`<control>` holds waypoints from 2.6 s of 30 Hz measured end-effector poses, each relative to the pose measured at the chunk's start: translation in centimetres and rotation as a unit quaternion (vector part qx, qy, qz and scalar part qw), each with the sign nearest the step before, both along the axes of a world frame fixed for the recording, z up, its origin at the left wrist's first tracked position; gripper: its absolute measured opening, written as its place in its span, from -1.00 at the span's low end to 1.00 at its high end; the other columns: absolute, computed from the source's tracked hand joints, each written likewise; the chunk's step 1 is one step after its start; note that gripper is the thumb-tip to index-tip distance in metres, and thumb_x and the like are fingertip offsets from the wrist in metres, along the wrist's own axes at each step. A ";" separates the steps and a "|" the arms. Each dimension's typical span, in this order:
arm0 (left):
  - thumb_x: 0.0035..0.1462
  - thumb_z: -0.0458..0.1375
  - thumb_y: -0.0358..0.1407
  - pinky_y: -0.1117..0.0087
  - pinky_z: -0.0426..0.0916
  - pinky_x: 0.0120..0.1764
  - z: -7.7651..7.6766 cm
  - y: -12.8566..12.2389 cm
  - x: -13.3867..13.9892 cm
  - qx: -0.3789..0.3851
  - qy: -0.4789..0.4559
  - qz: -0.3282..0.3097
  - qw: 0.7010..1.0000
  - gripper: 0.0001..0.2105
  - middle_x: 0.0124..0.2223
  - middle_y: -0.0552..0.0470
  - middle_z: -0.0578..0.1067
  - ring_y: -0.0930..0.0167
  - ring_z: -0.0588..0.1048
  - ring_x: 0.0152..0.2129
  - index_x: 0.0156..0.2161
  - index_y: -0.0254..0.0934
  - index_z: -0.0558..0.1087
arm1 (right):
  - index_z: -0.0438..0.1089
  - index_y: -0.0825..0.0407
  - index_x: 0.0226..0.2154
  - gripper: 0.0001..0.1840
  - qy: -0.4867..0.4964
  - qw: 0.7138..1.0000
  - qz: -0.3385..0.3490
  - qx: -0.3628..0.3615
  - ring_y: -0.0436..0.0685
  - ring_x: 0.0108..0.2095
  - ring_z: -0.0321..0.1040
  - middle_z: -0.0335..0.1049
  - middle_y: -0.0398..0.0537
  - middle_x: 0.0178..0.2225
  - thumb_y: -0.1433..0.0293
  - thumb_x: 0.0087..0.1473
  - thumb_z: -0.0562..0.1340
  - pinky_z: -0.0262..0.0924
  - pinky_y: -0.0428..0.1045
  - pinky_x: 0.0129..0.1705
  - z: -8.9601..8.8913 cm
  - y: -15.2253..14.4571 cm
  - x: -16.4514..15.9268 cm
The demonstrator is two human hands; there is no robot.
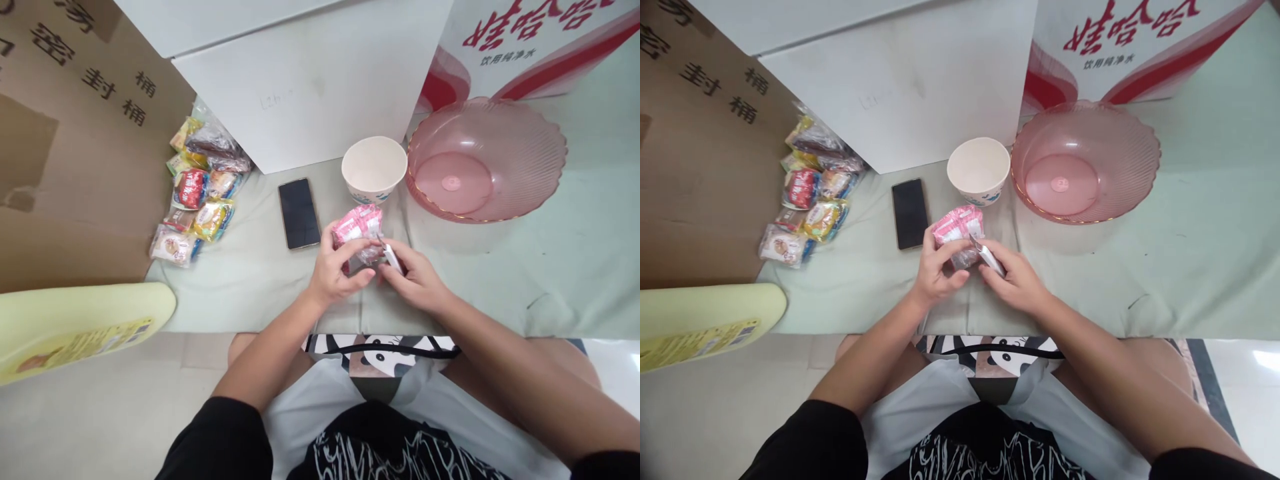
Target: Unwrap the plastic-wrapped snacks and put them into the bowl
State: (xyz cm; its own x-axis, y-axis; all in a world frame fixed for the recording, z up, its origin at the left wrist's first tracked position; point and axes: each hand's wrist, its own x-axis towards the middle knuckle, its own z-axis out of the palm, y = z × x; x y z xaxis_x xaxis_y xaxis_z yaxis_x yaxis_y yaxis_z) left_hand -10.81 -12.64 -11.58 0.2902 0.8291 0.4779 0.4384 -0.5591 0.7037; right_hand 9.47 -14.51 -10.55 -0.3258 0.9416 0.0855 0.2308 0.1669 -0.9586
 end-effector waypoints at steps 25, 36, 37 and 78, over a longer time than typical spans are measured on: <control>0.05 0.32 0.18 0.42 0.36 -0.24 -0.3 2.3 -1.5 -0.109 -0.229 0.208 0.944 -0.40 -0.14 0.06 0.28 0.44 0.39 -0.30 -0.05 -0.06 0.11 | 0.35 -0.06 -0.17 -0.84 -0.236 0.969 -0.071 0.014 0.15 -0.51 0.40 0.60 -0.06 -0.36 0.28 0.20 0.16 0.18 0.03 -0.40 0.9 1.9 3.2; 0.17 0.23 -0.03 0.43 0.34 -0.34 1.3 1.2 -1.0 -0.230 -0.277 0.190 0.913 -0.67 -0.37 0.10 0.33 0.45 0.37 -0.45 -0.35 -0.19 0.25 | 0.35 -0.03 0.15 -0.52 -0.138 0.962 0.049 0.230 0.33 0.19 0.37 0.39 0.18 0.21 0.19 0.21 0.23 0.29 0.25 0.16 0.4 0.6 1.8; 0.15 0.24 -0.07 0.46 0.30 -0.41 1.4 1.4 -1.2 -0.270 -0.311 0.200 0.889 -0.70 -0.41 0.13 0.30 0.48 0.32 -0.51 -0.34 -0.19 0.25 | 0.35 -0.03 0.16 -0.48 -0.128 0.959 0.082 0.240 0.35 0.21 0.34 0.35 0.20 0.25 0.14 0.19 0.25 0.28 0.26 0.17 0.4 0.4 1.6; 0.17 0.28 -0.19 0.27 0.41 -0.13 3.1 -1.5 0.7 -0.265 0.103 0.053 0.957 -0.80 -0.18 -0.03 0.64 0.30 0.57 -0.27 -0.14 -0.22 0.53 | 0.46 0.15 -0.07 -0.64 -0.543 0.829 -0.065 0.114 0.36 -0.20 0.46 0.52 0.23 -0.21 0.23 0.26 0.15 0.22 0.15 -0.18 4.0 -3.1 1.9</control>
State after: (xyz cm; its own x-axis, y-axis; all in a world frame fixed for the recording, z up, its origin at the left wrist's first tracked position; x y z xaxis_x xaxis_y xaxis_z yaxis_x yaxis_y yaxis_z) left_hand -10.10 -14.17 -8.51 0.2331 0.9694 -0.0770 0.6339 -0.0914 0.7680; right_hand 11.32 -17.59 -6.52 -0.2238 0.9746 -0.0106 0.9678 0.2209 -0.1205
